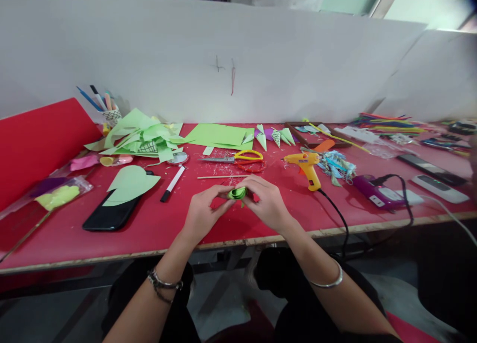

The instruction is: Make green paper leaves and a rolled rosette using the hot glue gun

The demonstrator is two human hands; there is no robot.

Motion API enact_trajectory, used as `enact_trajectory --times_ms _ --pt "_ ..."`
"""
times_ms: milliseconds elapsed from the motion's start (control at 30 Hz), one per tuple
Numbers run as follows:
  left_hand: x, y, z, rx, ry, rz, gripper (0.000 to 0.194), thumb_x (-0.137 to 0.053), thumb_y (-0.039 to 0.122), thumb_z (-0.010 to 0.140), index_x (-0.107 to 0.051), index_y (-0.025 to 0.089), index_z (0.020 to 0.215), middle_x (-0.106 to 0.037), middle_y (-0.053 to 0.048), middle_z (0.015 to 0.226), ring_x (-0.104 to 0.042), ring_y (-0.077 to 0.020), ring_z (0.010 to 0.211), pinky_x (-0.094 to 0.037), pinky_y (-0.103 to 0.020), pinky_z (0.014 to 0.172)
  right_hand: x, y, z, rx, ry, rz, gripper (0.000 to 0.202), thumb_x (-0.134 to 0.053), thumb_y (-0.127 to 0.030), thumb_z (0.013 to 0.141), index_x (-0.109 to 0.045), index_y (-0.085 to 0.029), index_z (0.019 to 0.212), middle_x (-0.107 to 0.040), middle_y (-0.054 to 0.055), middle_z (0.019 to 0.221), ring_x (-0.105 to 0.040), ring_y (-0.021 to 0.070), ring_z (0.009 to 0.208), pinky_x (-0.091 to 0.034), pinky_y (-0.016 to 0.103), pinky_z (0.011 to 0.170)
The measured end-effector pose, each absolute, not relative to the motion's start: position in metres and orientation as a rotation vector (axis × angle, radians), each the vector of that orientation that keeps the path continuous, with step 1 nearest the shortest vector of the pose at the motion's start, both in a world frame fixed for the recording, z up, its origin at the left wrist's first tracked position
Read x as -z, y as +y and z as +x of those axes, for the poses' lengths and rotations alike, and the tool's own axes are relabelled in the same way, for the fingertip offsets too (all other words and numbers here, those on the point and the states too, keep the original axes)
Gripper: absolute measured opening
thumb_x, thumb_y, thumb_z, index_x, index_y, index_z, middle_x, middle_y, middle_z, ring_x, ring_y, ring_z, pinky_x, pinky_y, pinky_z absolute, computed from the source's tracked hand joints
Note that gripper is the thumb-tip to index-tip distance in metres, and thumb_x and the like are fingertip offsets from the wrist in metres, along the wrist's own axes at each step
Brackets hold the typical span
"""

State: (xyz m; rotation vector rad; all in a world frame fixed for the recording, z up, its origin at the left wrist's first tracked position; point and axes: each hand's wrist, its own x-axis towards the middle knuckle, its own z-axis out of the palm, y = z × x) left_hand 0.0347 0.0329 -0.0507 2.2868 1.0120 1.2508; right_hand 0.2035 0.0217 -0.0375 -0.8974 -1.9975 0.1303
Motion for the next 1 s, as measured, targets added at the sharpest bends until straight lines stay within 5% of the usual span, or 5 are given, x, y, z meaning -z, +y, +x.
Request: enact_trajectory --times_ms 400,733,1000 --pt "0.051 0.034 0.034 -1.259 0.995 2.203 0.016 -0.059 0.025 0.074 -0.061 0.016 0.087 -0.068 -0.003 0.08 -0.063 -0.013 0.071 -0.049 -0.02 0.066 0.033 0.02 0.205 -0.433 -1.951 -0.95 0.015 -0.048 -0.01 0.074 -0.056 -0.018 0.084 -0.058 0.002 0.08 -0.052 0.011 0.068 -0.042 0.022 0.06" --pt "0.053 0.035 0.034 -1.247 0.966 1.996 0.018 -0.06 0.028 0.073 -0.062 0.016 0.086 -0.067 -0.004 0.079 -0.062 -0.0133 0.07 -0.05 -0.022 0.066 0.028 0.023 0.22 -1.051 -1.89 -0.735 0.03 -0.058 -0.019 0.075 -0.05 -0.017 0.103 -0.055 0.005 0.096 -0.055 0.0132 0.085 -0.047 0.028 0.077" --pt "0.053 0.036 0.038 -1.246 0.926 1.818 0.014 -0.062 0.022 0.07 -0.061 0.015 0.081 -0.067 -0.002 0.075 -0.062 -0.012 0.067 -0.051 -0.021 0.064 0.033 0.023 0.216 -1.027 -1.842 -0.801 0.03 -0.058 -0.017 0.074 -0.049 -0.016 0.102 -0.054 0.005 0.095 -0.055 0.0127 0.086 -0.046 0.029 0.078"
